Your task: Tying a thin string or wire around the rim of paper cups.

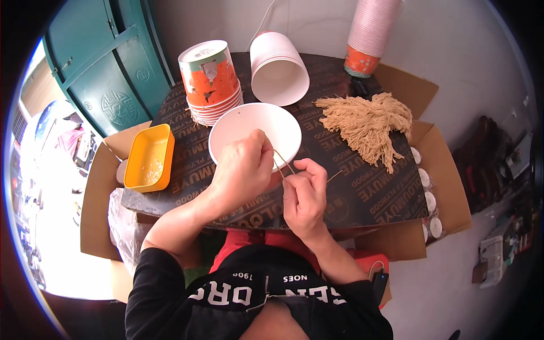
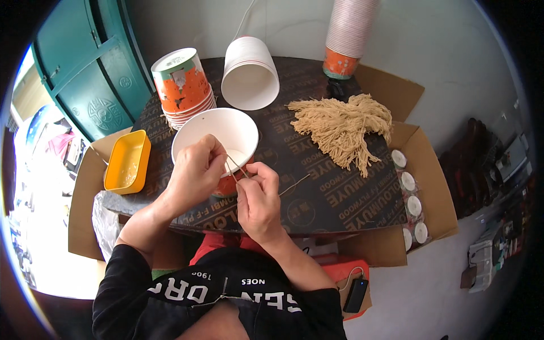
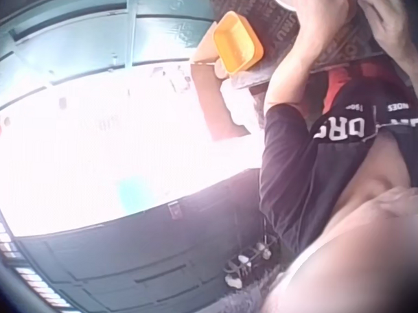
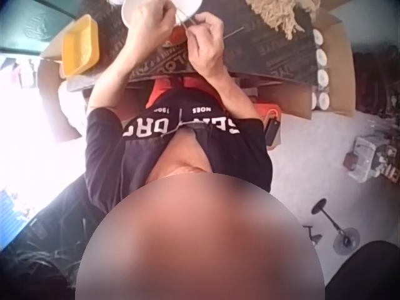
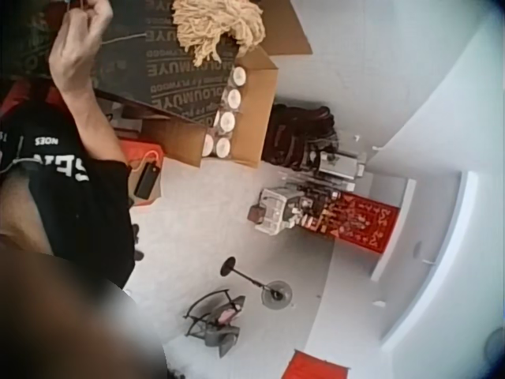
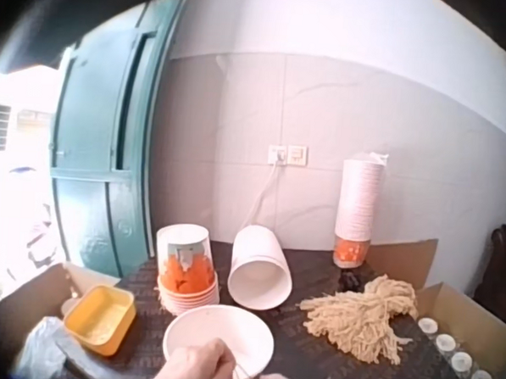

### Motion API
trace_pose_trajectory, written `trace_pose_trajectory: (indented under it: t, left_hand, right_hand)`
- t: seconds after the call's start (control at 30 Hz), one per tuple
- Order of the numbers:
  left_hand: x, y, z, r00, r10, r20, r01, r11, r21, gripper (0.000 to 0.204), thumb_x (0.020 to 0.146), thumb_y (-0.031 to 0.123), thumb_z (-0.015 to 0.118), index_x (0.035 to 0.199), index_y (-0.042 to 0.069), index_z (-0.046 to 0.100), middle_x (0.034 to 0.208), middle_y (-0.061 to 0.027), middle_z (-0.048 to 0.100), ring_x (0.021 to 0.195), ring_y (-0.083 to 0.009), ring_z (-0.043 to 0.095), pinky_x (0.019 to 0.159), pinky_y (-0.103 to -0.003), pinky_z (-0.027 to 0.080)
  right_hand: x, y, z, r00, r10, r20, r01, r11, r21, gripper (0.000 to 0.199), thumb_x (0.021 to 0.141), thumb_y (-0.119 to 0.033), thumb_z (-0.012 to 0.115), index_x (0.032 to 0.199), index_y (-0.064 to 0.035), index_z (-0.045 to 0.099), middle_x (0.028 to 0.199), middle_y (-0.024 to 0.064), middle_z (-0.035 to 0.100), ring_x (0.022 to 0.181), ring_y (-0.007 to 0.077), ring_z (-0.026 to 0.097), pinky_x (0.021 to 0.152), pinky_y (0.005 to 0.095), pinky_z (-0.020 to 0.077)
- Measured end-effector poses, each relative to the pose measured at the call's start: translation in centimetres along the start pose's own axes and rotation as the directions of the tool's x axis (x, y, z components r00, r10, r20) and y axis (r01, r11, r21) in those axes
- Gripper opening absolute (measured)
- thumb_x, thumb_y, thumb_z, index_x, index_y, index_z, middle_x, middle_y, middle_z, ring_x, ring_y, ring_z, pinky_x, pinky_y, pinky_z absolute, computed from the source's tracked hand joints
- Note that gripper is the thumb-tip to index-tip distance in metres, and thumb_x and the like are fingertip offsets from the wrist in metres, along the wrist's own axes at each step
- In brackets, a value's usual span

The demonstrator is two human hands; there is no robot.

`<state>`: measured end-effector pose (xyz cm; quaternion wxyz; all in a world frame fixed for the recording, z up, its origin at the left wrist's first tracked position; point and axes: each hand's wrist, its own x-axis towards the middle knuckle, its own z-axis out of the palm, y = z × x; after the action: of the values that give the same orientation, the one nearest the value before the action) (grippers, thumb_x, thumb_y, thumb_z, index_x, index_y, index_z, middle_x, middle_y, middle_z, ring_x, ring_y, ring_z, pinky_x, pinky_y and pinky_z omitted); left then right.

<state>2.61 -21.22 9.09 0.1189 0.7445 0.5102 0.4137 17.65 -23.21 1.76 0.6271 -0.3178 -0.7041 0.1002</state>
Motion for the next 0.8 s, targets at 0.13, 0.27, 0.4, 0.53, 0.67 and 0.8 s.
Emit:
trace_pose_trajectory:
  t: [0.13,0.27,0.4,0.53,0.67,0.8]
  left_hand:
    - [-0.3,-0.1,-0.1,0.997,0.07,-0.016,-0.069,0.997,0.03,0.009,0.085,0.004,0.062,0.087,-0.002,0.055,0.068,-0.0221,0.064,0.066,-0.0426,0.065,0.058,-0.048,0.051]
    - [-0.8,-0.7,-0.5,0.964,0.267,-0.014,-0.266,0.962,0.059,0.016,0.079,-0.003,0.066,0.089,0.002,0.056,0.076,-0.016,0.064,0.075,-0.0356,0.066,0.077,-0.046,0.052]
    - [-0.5,-0.6,-1.2,0.803,0.595,0.029,-0.59,0.789,0.174,0.028,0.068,-0.001,0.075,0.087,0.005,0.056,0.077,-0.0076,0.059,0.076,-0.0275,0.063,0.1,-0.054,0.045]
    - [-0.4,-0.6,-1.5,0.734,0.679,0.031,-0.672,0.718,0.179,0.029,0.068,0.001,0.076,0.088,0.006,0.056,0.078,-0.0046,0.058,0.076,-0.0241,0.062,0.106,-0.06,0.038]
    - [-0.4,-0.5,-1.1,0.769,0.639,0.013,-0.638,0.765,0.089,0.027,0.071,-0.009,0.071,0.088,0.008,0.058,0.077,-0.0042,0.059,0.075,-0.0237,0.063,0.107,-0.06,0.038]
    - [-0.3,-0.8,-0.9,0.848,0.529,-0.006,-0.529,0.847,-0.055,0.025,0.072,-0.005,0.076,0.087,0.007,0.059,0.076,-0.0041,0.061,0.073,-0.0217,0.064,0.108,-0.057,0.038]
  right_hand:
    - [0.5,0.7,0.1,0.982,-0.185,-0.045,0.177,0.974,-0.144,0.015,0.083,0.01,0.064,0.097,0.0038,0.061,0.096,0.0145,0.059,0.073,0.0246,0.062,0.064,0.0311,0.05]
    - [0.5,0.5,-0.2,0.999,-0.048,-0.022,0.048,0.999,-0.001,0.007,0.09,0.007,0.06,0.095,0.0018,0.061,0.071,0.0077,0.06,0.06,0.0149,0.059,0.053,0.0262,0.0457]
    - [0.6,-0.7,0.2,0.956,0.295,-0.008,-0.278,0.909,0.311,0.002,0.095,0.001,0.059,0.094,0.002,0.061,0.067,0.0024,0.059,0.053,0.0079,0.053,0.049,0.0219,0.0407]
    - [1.4,-1.4,0.0,0.871,0.474,0.131,-0.472,0.732,0.491,0.007,0.097,-0.004,0.06,0.094,0.0016,0.062,0.064,-0.0018,0.057,0.052,0.002,0.049,0.047,0.0189,0.0361]
    - [1.5,-1.3,0.2,0.796,0.565,0.219,-0.571,0.581,0.58,0.01,0.097,-0.007,0.061,0.093,0.0019,0.063,0.065,-0.0016,0.059,0.051,0.0019,0.048,0.046,0.0184,0.0345]
    - [1.5,-1.3,0.3,0.77,0.591,0.243,-0.579,0.485,0.656,0.013,0.098,-0.009,0.061,0.092,0.0028,0.064,0.066,-0.0011,0.06,0.051,0.0023,0.047,0.046,0.0182,0.0332]
